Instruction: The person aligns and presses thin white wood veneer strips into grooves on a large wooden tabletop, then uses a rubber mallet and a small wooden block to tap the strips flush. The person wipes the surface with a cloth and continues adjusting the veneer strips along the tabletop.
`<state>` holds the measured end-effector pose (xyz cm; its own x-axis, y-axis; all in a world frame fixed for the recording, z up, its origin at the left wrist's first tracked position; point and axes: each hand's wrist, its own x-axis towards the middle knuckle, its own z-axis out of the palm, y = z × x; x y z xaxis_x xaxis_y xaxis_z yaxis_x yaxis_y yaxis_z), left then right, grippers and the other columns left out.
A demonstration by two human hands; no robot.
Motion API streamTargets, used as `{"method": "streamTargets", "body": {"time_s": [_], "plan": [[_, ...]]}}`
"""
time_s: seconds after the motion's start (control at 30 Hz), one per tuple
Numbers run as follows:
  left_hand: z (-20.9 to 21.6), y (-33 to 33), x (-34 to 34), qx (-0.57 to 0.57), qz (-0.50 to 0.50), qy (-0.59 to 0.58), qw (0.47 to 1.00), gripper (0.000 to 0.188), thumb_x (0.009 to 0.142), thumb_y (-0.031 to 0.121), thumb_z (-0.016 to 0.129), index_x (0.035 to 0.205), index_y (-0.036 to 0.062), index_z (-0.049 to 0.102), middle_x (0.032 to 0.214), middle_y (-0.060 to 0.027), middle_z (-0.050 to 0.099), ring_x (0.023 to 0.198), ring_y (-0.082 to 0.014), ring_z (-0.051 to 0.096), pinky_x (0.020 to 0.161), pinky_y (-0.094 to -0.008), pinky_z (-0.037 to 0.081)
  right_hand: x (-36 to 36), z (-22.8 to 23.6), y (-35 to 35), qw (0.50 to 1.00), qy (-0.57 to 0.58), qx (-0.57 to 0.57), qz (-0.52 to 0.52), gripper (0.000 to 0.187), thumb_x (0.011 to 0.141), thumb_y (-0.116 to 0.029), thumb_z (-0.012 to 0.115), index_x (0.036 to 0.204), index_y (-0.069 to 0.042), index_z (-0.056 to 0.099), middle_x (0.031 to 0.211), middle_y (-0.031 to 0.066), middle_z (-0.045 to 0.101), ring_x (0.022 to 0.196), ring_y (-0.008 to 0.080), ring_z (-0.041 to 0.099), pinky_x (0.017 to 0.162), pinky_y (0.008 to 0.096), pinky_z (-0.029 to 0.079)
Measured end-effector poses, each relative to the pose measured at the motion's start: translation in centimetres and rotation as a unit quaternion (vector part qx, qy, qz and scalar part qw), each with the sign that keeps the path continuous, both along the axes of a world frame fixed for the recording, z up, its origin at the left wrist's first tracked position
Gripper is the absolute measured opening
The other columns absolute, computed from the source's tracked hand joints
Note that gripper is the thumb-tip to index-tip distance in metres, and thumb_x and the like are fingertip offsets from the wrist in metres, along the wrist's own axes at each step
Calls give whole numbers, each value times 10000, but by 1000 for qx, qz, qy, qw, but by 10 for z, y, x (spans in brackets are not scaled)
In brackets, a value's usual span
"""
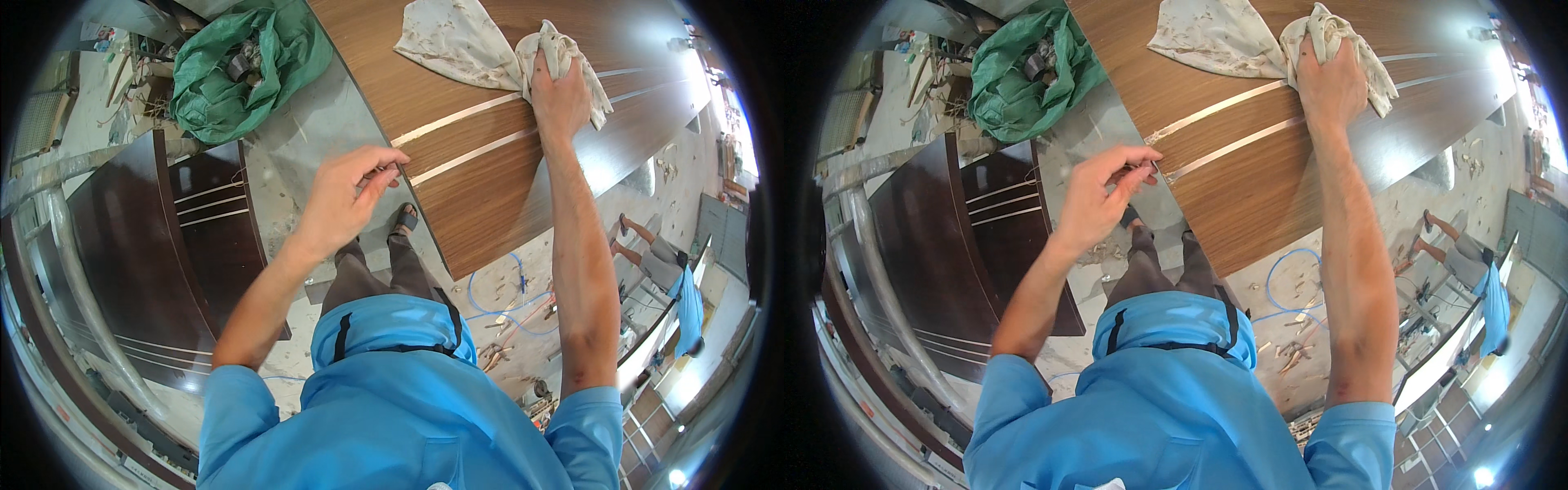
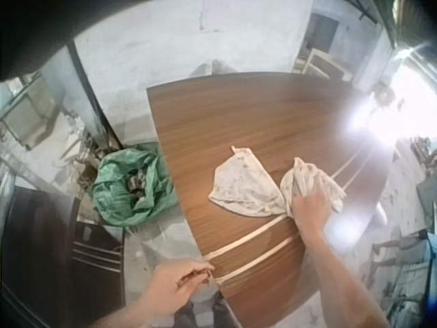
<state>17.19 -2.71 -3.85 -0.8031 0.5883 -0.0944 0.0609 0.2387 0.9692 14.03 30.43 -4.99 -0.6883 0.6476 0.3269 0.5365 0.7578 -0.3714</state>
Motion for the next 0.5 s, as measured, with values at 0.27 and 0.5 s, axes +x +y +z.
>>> {"method": "streamTargets", "body": {"time_s": [0.27, 0.5], "plan": [[-16, 17, 55, 5, 138, 195, 971, 220, 923, -62, 680, 1102, 38, 759, 997, -124, 714, 821, -204, 705, 724, -287, 556, 2, 0, 0, 1000, 5, -6, 9, 500, 923, -524, 649, 1161, -86, 681, 1037, 184, 754, 1019, 406, 698, 896, 513, 511], [-22, 23, 53, 20, 158, 181, 971, 193, 931, -77, 663, 1088, 3, 740, 989, -120, 714, 804, -205, 699, 691, -291, 553, 1, 0, -2, 1000, 7, 8, 2, 475, 916, -513, 654, 1105, -79, 685, 996, 165, 754, 987, 386, 704, 878, 509, 515]]}}
